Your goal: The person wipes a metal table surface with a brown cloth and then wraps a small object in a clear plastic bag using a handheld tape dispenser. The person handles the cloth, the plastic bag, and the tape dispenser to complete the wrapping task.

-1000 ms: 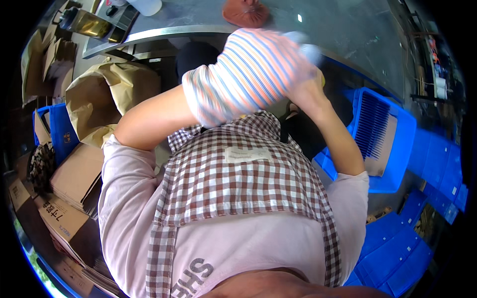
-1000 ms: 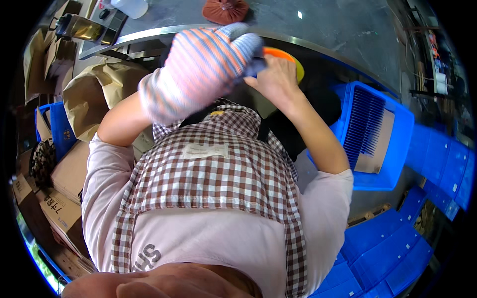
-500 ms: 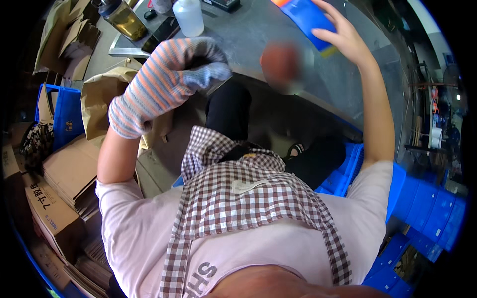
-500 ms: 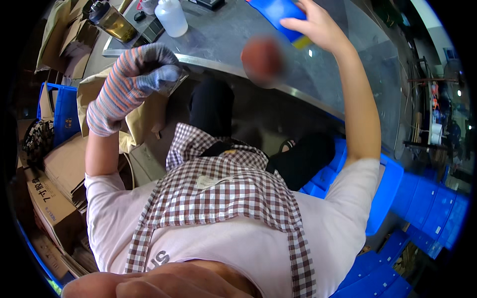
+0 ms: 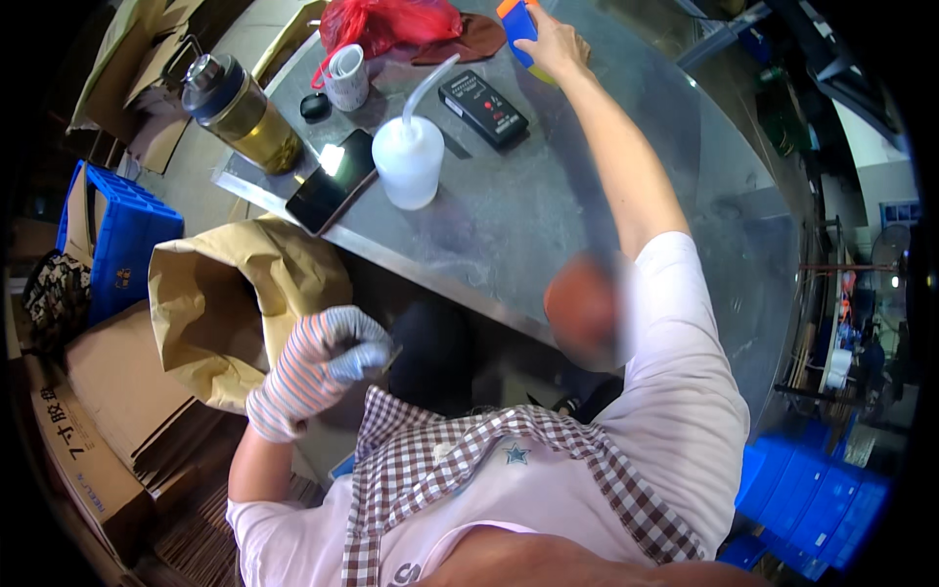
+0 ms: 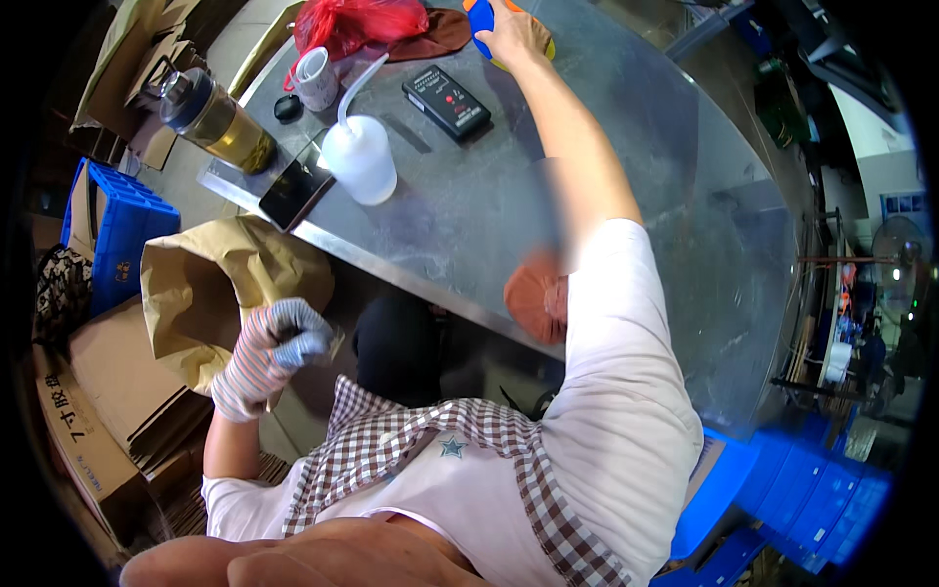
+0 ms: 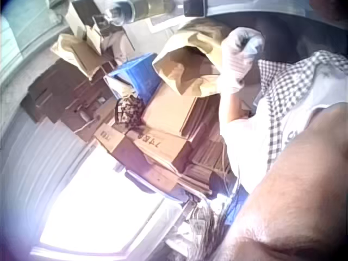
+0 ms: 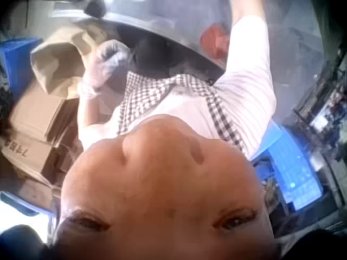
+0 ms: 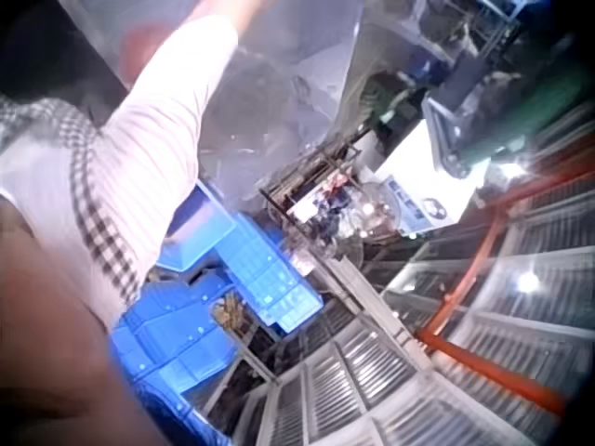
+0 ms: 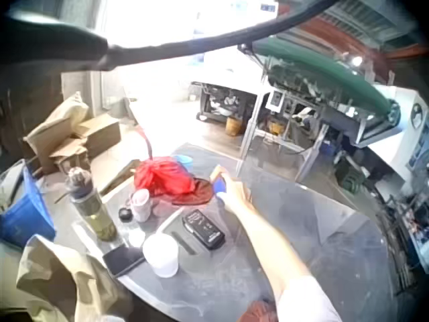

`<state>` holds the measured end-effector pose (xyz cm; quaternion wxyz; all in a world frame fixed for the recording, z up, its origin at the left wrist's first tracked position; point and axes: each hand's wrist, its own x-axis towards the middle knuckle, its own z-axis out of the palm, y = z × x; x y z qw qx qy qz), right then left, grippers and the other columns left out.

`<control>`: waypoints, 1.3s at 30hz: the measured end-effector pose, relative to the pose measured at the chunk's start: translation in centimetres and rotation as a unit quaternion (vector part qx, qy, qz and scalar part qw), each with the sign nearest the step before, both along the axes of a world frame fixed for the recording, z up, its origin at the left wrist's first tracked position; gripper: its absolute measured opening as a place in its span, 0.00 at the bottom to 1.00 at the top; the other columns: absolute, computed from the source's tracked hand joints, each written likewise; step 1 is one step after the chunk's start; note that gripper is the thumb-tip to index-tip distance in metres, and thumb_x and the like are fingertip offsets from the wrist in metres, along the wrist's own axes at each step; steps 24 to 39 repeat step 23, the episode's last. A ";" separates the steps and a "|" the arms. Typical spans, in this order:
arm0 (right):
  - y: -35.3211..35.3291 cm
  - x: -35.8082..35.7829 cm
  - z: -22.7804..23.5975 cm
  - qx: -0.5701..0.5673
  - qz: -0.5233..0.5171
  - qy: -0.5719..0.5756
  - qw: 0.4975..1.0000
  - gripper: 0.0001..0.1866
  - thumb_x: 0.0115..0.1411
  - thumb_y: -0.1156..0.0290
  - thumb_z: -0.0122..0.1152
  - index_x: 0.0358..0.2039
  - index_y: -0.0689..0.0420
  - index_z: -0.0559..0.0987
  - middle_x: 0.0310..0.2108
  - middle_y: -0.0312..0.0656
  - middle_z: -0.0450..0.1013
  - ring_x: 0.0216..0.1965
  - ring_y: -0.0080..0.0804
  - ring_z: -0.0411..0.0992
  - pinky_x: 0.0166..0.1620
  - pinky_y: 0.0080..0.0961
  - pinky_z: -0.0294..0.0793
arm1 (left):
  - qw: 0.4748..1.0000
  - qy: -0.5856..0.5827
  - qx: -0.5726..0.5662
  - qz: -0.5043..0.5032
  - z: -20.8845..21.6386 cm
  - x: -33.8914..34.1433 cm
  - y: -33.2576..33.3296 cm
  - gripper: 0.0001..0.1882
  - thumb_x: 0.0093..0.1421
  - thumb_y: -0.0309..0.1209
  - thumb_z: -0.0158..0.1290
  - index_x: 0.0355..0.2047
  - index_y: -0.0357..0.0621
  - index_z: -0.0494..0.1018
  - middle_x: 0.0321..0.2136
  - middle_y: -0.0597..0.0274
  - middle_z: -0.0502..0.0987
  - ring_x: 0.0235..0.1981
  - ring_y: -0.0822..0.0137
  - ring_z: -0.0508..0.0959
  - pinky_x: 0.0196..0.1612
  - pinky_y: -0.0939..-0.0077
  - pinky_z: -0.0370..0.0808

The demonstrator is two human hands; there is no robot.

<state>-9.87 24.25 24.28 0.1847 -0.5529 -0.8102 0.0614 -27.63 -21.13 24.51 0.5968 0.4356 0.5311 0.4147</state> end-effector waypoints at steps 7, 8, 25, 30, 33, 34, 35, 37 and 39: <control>5.9 -1.4 -7.9 -0.024 -0.011 -0.071 0.997 0.29 0.60 0.55 0.68 0.62 0.32 0.74 0.54 0.49 0.77 0.56 0.50 0.74 0.57 0.47 0.74 | 0.998 0.041 0.041 -0.034 -1.4 0.5 1.0 0.10 0.62 0.31 0.63 0.36 0.36 0.79 0.29 0.59 0.82 0.29 0.70 0.80 0.35 0.75 0.77; 5.6 -1.1 -9.4 -0.044 -0.002 -0.079 0.996 0.29 0.60 0.55 0.68 0.62 0.33 0.74 0.53 0.49 0.77 0.56 0.49 0.74 0.57 0.47 0.74 | 0.998 0.034 0.032 -0.039 -1.2 0.6 0.8 0.10 0.62 0.31 0.63 0.36 0.36 0.79 0.29 0.59 0.82 0.29 0.69 0.80 0.35 0.74 0.77; -25.7 5.2 2.3 -0.410 0.447 0.520 0.602 0.26 0.67 0.65 0.62 0.60 0.66 0.72 0.58 0.49 0.73 0.61 0.36 0.71 0.65 0.33 0.66 | 0.812 -0.580 0.047 -0.047 0.2 2.2 7.8 0.17 0.68 0.48 0.56 0.45 0.49 0.73 0.28 0.73 0.68 0.26 0.75 0.68 0.29 0.79 0.68; -25.7 5.2 2.3 -0.410 0.447 0.520 0.602 0.26 0.67 0.65 0.62 0.60 0.66 0.72 0.58 0.49 0.73 0.61 0.36 0.71 0.65 0.33 0.66 | 0.812 -0.580 0.047 -0.047 0.2 2.2 7.8 0.17 0.68 0.48 0.56 0.45 0.49 0.73 0.28 0.73 0.68 0.26 0.75 0.68 0.29 0.79 0.68; -25.7 5.2 2.3 -0.410 0.447 0.520 0.602 0.26 0.67 0.65 0.62 0.60 0.66 0.72 0.58 0.49 0.73 0.61 0.36 0.71 0.65 0.33 0.66 | 0.812 -0.580 0.047 -0.047 0.2 2.2 7.8 0.17 0.68 0.48 0.56 0.45 0.49 0.73 0.28 0.73 0.68 0.26 0.75 0.68 0.29 0.79 0.68; -25.7 5.2 2.3 -0.410 0.447 0.520 0.602 0.26 0.67 0.65 0.62 0.60 0.66 0.72 0.58 0.49 0.73 0.61 0.36 0.71 0.65 0.33 0.66 | 0.812 -0.580 0.047 -0.047 0.2 2.2 7.8 0.17 0.68 0.48 0.56 0.45 0.49 0.73 0.28 0.73 0.68 0.26 0.75 0.68 0.29 0.79 0.68; -25.7 5.2 2.3 -0.410 0.447 0.520 0.602 0.26 0.67 0.65 0.62 0.60 0.66 0.72 0.58 0.49 0.73 0.61 0.36 0.71 0.65 0.33 0.66 | 0.812 -0.580 0.047 -0.047 0.2 2.2 7.8 0.17 0.68 0.48 0.56 0.45 0.49 0.73 0.28 0.73 0.68 0.26 0.75 0.68 0.29 0.79 0.68; -25.7 5.2 2.3 -0.410 0.447 0.520 0.602 0.26 0.67 0.65 0.62 0.60 0.66 0.72 0.58 0.49 0.73 0.61 0.36 0.71 0.65 0.33 0.66 | 0.812 -0.580 0.047 -0.047 0.2 2.2 7.8 0.17 0.68 0.48 0.56 0.45 0.49 0.73 0.28 0.73 0.68 0.26 0.75 0.68 0.29 0.79 0.68; -25.7 5.2 2.3 -0.410 0.447 0.520 0.602 0.26 0.67 0.65 0.62 0.60 0.66 0.72 0.58 0.49 0.73 0.61 0.36 0.71 0.65 0.33 0.66 | 0.812 -0.580 0.047 -0.047 0.2 2.2 7.8 0.17 0.68 0.48 0.56 0.45 0.49 0.73 0.28 0.73 0.68 0.26 0.75 0.68 0.29 0.79 0.68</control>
